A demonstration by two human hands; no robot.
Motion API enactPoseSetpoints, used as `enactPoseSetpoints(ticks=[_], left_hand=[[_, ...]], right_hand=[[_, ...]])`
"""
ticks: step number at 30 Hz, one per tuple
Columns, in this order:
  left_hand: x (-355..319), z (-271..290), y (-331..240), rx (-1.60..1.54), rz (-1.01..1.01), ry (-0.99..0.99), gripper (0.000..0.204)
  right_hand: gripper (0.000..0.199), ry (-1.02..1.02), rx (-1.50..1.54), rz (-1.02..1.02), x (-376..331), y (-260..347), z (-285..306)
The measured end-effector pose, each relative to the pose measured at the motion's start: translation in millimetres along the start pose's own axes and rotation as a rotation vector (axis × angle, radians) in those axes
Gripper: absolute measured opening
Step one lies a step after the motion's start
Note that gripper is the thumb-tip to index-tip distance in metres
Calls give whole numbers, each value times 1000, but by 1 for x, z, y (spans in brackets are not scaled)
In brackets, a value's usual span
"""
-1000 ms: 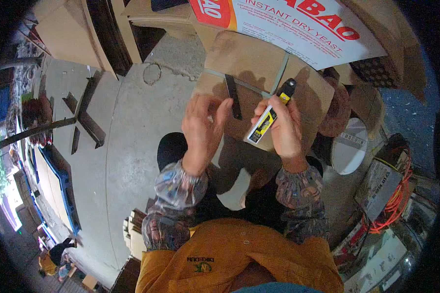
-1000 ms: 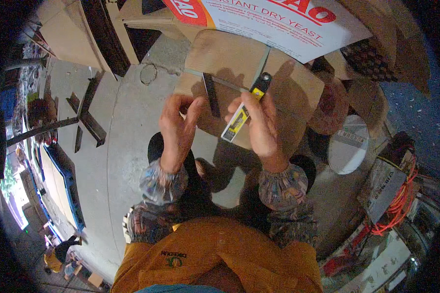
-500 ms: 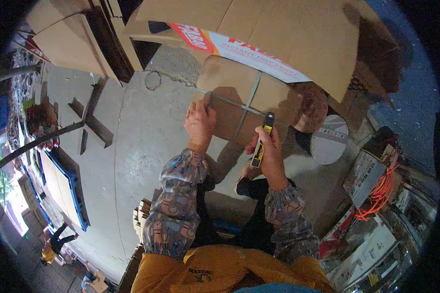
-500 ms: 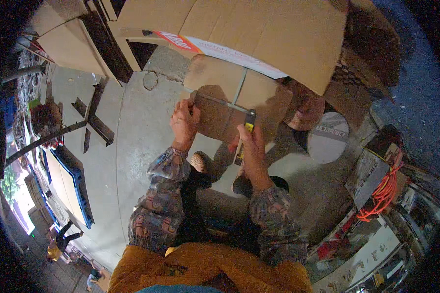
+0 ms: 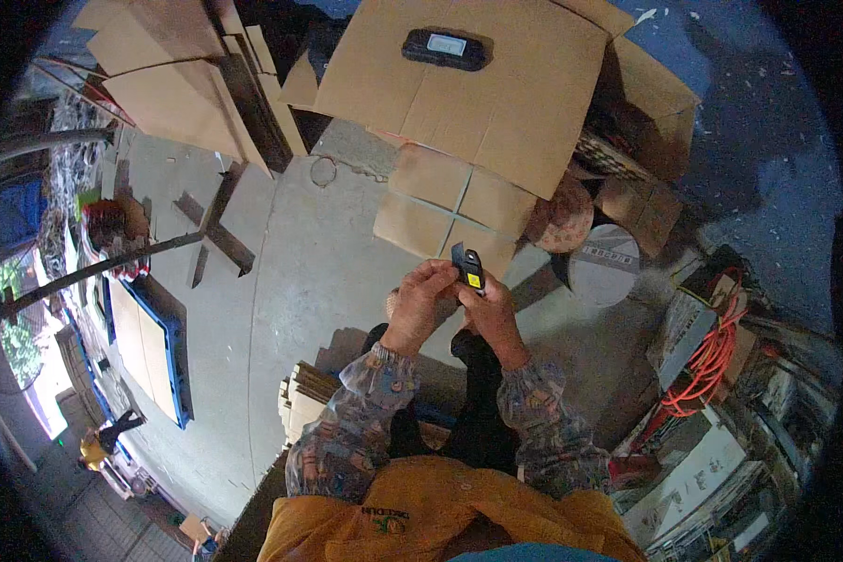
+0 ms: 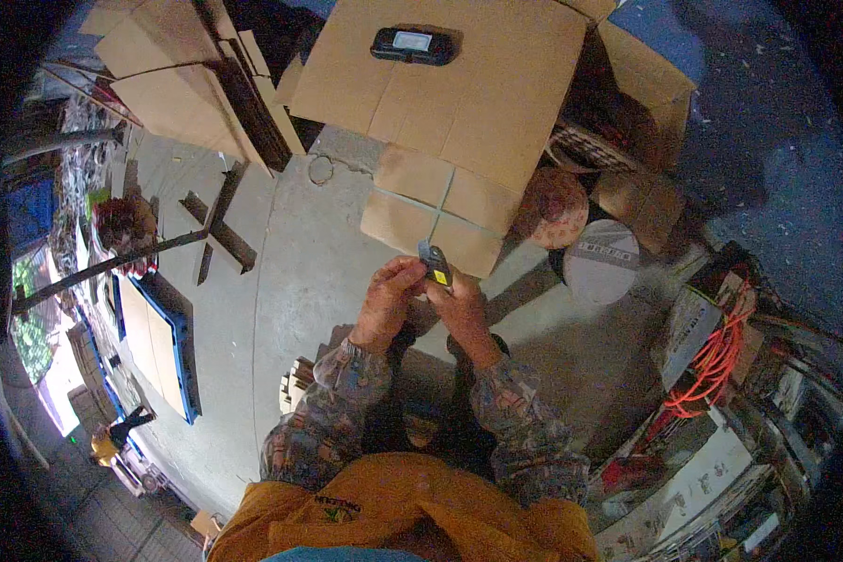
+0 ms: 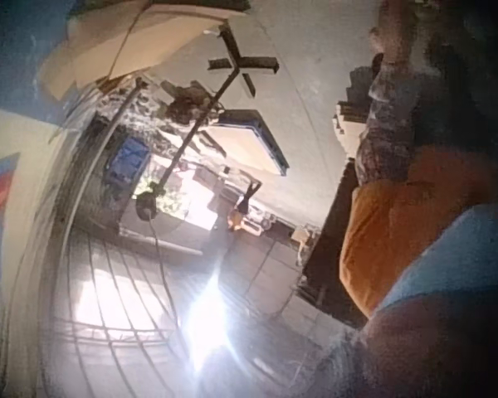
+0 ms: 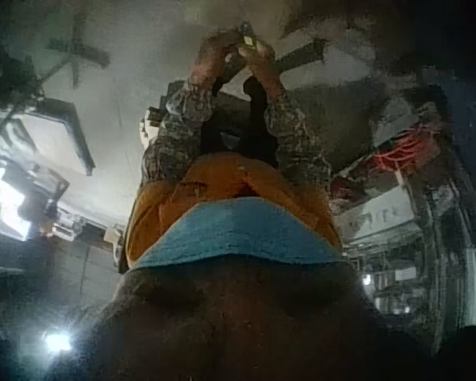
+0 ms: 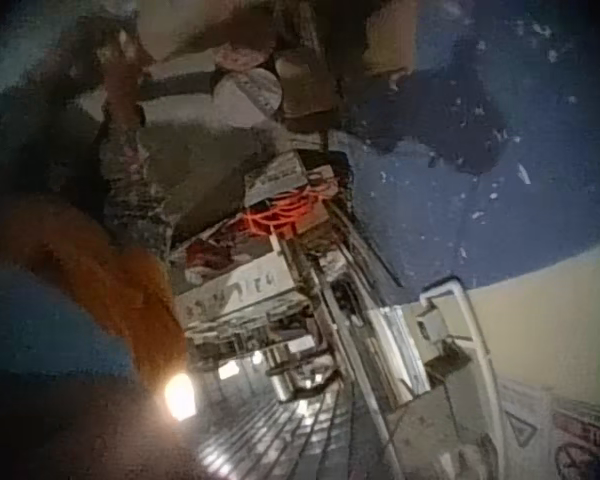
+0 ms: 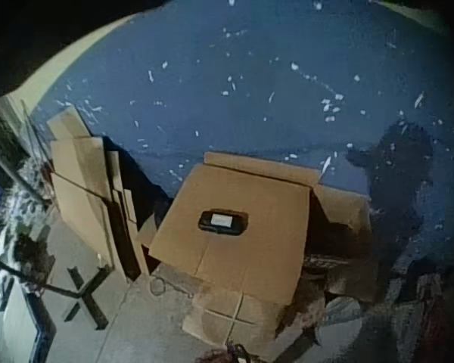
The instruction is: Replacing a blade in a utility knife and preparing boxes for packing.
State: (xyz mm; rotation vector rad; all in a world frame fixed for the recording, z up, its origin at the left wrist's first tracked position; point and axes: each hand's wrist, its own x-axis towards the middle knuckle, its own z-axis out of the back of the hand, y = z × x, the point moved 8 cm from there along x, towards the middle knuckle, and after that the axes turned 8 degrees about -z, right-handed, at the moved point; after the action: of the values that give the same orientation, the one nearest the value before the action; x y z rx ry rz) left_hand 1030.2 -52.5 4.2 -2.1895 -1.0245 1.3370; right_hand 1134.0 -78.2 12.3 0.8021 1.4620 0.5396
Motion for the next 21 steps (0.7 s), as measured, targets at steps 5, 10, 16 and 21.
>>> enactPoseSetpoints(ticks=[5, 10, 16, 21], left_hand=[[27, 6, -67, -61, -296, -49, 33], [113, 8, -111, -257, -321, -162, 20], [140, -15, -120, -186, -346, -56, 15], [128, -16, -114, -263, -316, -47, 14]], right_hand=[[17, -77, 95, -36, -17, 25, 32], [12, -282, 180, -85, -22, 36, 79], [13, -385, 221, -128, -28, 40, 87], [14, -524, 279, -195, -47, 39, 92]])
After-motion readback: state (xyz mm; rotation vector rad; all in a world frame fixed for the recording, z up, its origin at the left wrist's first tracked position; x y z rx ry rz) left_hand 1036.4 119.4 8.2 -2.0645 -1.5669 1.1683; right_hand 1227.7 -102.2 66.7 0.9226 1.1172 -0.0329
